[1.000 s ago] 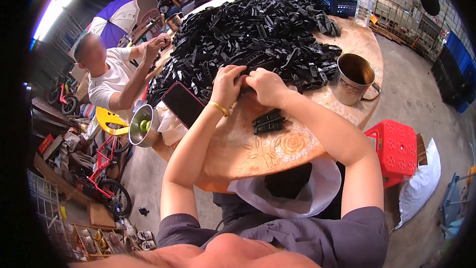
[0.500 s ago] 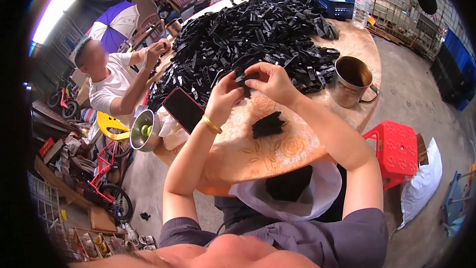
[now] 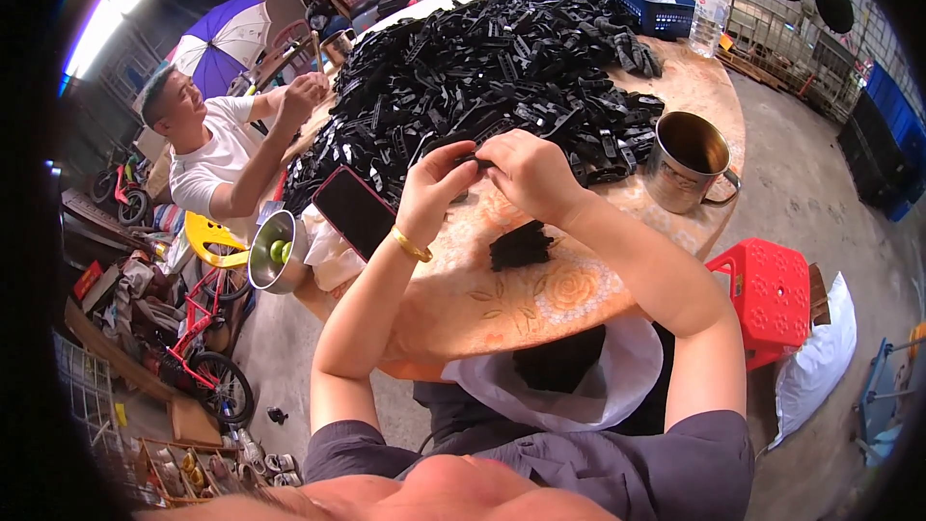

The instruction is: The person assembles black plastic parts by hand, stacks the completed pieces on the table, deposits them into a bag, and continues assembling more plastic parts from the table.

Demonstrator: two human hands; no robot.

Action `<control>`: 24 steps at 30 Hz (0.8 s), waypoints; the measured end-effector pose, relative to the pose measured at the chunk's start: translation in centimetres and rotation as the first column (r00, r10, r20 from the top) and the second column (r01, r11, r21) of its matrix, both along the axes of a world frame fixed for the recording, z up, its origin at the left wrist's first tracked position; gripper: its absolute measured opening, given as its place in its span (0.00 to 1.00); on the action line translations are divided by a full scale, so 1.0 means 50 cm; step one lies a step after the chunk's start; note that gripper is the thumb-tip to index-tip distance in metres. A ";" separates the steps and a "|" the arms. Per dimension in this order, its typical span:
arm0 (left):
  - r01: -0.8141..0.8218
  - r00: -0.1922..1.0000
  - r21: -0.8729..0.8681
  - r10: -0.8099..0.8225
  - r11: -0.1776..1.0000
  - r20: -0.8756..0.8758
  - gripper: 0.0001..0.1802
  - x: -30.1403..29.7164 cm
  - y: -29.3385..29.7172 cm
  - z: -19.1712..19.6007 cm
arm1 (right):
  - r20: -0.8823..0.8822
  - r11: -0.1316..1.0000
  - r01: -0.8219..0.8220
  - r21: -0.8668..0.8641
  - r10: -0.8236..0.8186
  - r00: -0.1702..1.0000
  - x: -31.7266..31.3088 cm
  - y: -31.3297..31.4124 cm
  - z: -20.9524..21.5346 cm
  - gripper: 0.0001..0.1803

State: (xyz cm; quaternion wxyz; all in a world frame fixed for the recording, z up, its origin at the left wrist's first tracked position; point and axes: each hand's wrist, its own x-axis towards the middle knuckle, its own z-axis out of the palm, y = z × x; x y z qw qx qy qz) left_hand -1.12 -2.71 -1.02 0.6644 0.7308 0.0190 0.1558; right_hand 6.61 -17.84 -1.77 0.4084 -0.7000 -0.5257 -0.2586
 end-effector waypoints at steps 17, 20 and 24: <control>0.084 0.996 0.215 -0.079 0.973 -0.032 0.13 -0.012 -0.006 0.015 | -0.865 0.914 -0.404 -0.029 0.179 0.468 0.048 -0.044 0.044 0.14; 0.356 0.931 0.259 -0.317 0.898 -0.180 0.12 -0.011 -0.008 -0.008 | -0.562 0.991 -0.022 -0.135 -0.058 0.825 0.076 -0.054 0.034 0.18; 0.535 0.830 0.311 -0.419 0.786 -0.368 0.12 -0.017 -0.020 0.013 | 0.055 0.858 0.300 -0.417 -0.306 0.951 0.078 -0.042 -0.016 0.14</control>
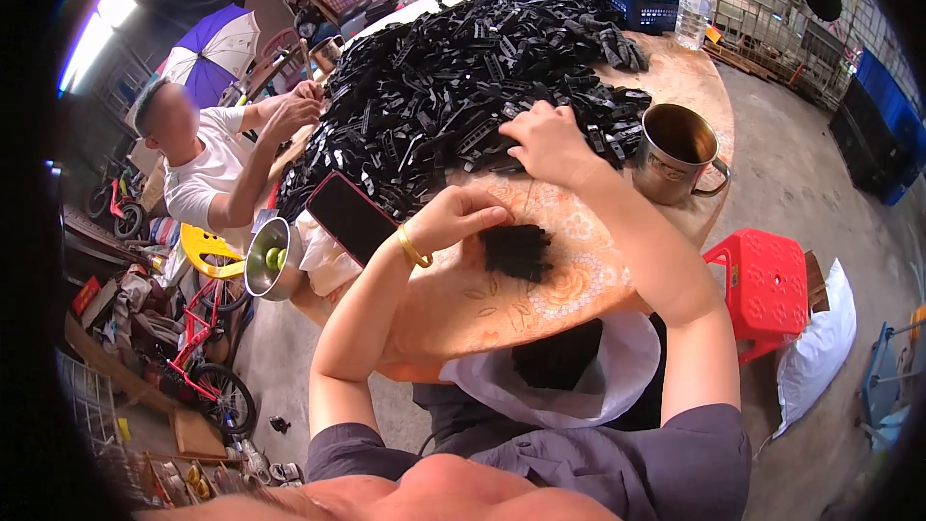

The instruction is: The person assembles black plastic parts by hand, stacks the completed pieces on the table, deposits them into a bag, and continues assembling more plastic parts from the table.

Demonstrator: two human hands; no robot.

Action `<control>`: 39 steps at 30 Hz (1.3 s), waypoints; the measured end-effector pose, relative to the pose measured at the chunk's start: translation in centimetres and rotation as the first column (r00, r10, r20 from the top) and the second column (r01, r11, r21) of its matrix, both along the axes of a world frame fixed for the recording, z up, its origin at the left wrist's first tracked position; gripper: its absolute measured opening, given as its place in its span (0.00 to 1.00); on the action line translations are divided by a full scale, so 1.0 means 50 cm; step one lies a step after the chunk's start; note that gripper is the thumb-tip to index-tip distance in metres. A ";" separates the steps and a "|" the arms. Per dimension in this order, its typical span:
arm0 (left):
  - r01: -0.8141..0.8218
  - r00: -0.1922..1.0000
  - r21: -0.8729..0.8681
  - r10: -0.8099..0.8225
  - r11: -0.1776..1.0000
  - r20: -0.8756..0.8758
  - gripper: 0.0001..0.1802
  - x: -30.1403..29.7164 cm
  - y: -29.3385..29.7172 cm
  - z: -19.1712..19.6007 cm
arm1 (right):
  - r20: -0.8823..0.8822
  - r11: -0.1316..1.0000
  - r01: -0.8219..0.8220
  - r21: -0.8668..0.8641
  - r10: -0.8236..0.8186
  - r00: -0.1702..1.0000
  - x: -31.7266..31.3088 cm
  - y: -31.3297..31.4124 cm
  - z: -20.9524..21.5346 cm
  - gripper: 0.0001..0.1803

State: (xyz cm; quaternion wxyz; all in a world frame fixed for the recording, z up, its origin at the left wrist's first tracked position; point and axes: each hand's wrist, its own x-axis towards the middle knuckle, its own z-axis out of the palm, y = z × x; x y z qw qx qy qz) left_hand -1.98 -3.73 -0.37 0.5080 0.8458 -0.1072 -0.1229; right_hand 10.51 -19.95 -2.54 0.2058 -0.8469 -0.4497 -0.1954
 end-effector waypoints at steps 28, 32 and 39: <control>-0.371 0.929 -0.574 0.307 0.730 -0.209 0.16 0.014 0.036 -0.013 | -0.254 0.957 -0.148 -0.248 0.083 0.964 -0.023 -0.023 0.041 0.10; -0.429 0.901 -0.567 0.376 0.704 -0.215 0.18 0.015 0.032 -0.015 | -0.144 0.957 -0.105 -0.270 0.068 0.987 -0.018 -0.018 0.029 0.15; -0.452 0.887 -0.635 0.393 0.626 -0.244 0.18 0.024 0.021 -0.032 | -0.557 0.732 -0.052 0.680 0.560 0.614 -0.041 0.010 0.047 0.15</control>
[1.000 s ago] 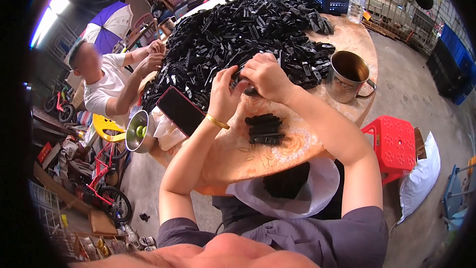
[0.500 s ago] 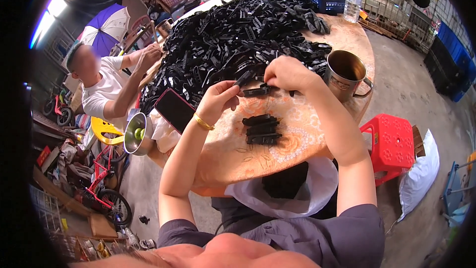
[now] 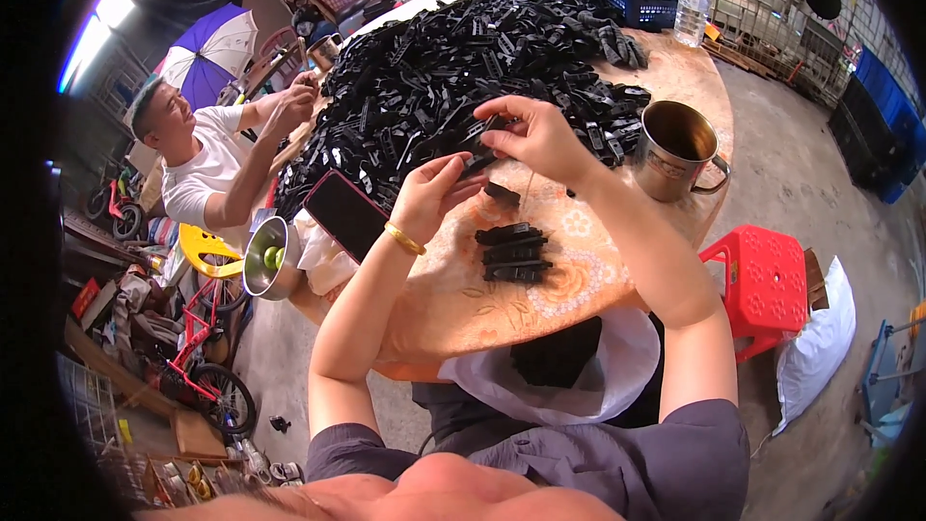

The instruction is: The person assembles black plastic parts by hand, stacks the completed pieces on the table, deposits them into a bag, and continues assembling more plastic parts from the table.

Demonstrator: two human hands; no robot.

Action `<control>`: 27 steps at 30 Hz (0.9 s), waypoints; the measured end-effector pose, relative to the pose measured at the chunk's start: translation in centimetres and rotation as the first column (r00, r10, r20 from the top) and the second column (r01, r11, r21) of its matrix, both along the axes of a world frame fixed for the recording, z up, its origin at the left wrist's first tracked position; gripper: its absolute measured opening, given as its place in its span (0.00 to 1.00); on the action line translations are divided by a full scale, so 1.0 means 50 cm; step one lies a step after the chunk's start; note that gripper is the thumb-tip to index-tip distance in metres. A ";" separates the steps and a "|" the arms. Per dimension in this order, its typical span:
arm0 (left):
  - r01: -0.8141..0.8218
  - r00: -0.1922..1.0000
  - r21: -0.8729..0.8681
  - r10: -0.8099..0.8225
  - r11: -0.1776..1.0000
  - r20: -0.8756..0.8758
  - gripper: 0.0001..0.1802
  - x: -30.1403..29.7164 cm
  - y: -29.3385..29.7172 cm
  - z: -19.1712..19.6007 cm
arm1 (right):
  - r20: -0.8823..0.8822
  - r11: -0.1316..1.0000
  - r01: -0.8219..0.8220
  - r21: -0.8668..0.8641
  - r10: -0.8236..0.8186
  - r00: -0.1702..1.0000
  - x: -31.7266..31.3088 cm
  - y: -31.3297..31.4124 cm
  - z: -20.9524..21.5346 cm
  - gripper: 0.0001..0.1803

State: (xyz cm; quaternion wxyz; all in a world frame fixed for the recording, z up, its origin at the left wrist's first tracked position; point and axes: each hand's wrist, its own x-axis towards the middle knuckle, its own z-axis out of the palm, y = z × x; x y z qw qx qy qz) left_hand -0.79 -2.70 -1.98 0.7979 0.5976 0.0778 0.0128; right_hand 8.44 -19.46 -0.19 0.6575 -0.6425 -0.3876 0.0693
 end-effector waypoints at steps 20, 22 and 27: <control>-0.138 0.929 0.406 -0.024 0.904 0.368 0.18 -0.022 -0.006 0.035 | -0.127 0.946 -0.320 -0.051 0.312 0.942 -0.015 -0.010 0.013 0.18; -0.246 0.914 0.689 -0.073 0.682 0.399 0.17 -0.023 0.001 0.032 | -0.099 0.947 -0.317 -0.043 0.312 0.945 -0.017 -0.010 0.013 0.16; -0.013 0.930 0.502 -0.174 0.865 0.323 0.14 -0.020 0.001 0.024 | -0.101 0.972 -0.222 -0.071 0.215 0.971 0.010 -0.008 0.003 0.16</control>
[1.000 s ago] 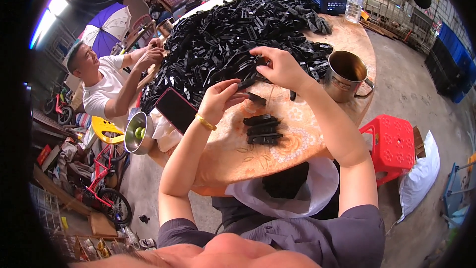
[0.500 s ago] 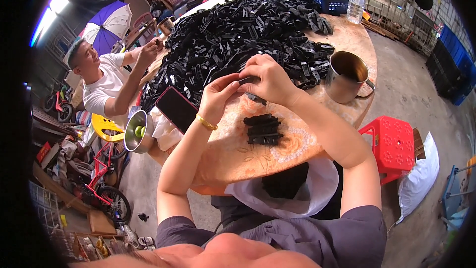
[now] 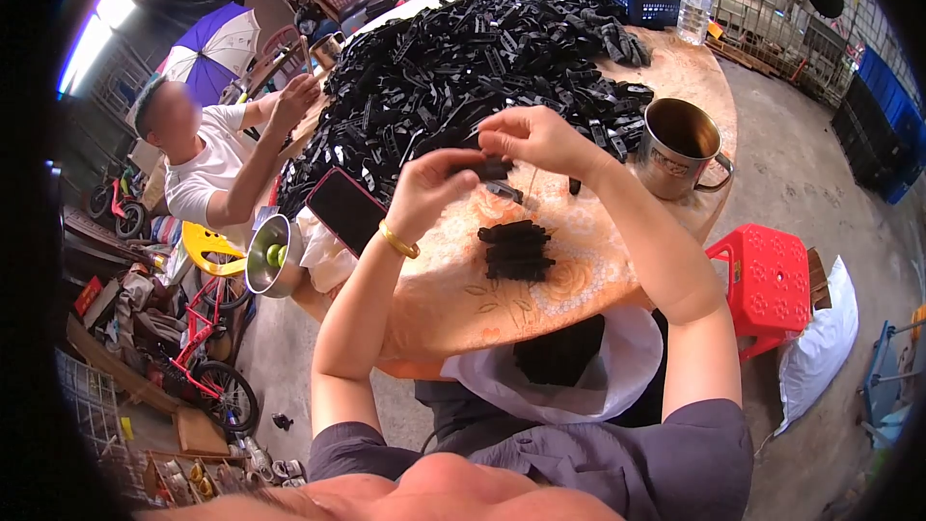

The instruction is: The person assembles black plastic parts by hand, stacks the completed pieces on the table, deposits them into a bag, and continues assembling more plastic parts from the table.

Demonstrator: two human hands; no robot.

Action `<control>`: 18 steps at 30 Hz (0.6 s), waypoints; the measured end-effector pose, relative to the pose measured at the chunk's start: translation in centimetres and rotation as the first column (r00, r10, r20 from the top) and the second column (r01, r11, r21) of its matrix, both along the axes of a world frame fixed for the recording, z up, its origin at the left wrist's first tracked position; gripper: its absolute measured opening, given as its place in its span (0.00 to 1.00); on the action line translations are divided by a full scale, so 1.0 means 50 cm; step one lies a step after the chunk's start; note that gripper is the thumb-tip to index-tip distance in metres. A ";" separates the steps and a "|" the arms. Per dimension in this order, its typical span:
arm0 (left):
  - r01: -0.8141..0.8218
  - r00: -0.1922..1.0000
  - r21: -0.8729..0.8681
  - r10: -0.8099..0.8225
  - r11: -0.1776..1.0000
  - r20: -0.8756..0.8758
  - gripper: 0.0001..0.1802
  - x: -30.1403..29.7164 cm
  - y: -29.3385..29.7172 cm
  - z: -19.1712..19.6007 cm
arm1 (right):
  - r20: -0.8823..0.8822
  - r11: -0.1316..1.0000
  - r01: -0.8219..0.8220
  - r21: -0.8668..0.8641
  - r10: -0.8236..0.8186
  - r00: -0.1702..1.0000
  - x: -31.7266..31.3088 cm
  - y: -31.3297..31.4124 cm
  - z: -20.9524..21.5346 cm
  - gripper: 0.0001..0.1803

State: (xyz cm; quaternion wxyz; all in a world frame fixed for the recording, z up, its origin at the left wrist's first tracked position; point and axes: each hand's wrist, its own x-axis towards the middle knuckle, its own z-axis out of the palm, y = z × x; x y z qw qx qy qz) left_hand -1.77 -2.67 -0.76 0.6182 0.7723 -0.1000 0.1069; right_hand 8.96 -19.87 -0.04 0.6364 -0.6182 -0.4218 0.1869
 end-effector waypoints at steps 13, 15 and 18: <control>-0.221 0.925 0.728 -0.096 0.649 0.367 0.18 0.014 -0.025 -0.020 | 0.816 0.783 0.603 -0.156 -0.242 0.525 -0.010 0.023 -0.036 0.17; -0.163 0.948 0.744 -0.108 0.648 0.301 0.20 0.020 -0.027 -0.023 | 0.777 0.829 0.559 0.017 -0.362 0.514 0.024 0.011 -0.058 0.14; -0.223 0.955 0.781 -0.029 0.584 0.295 0.18 0.026 -0.025 -0.040 | 0.481 0.852 0.522 0.038 -0.473 0.738 0.019 0.007 -0.024 0.08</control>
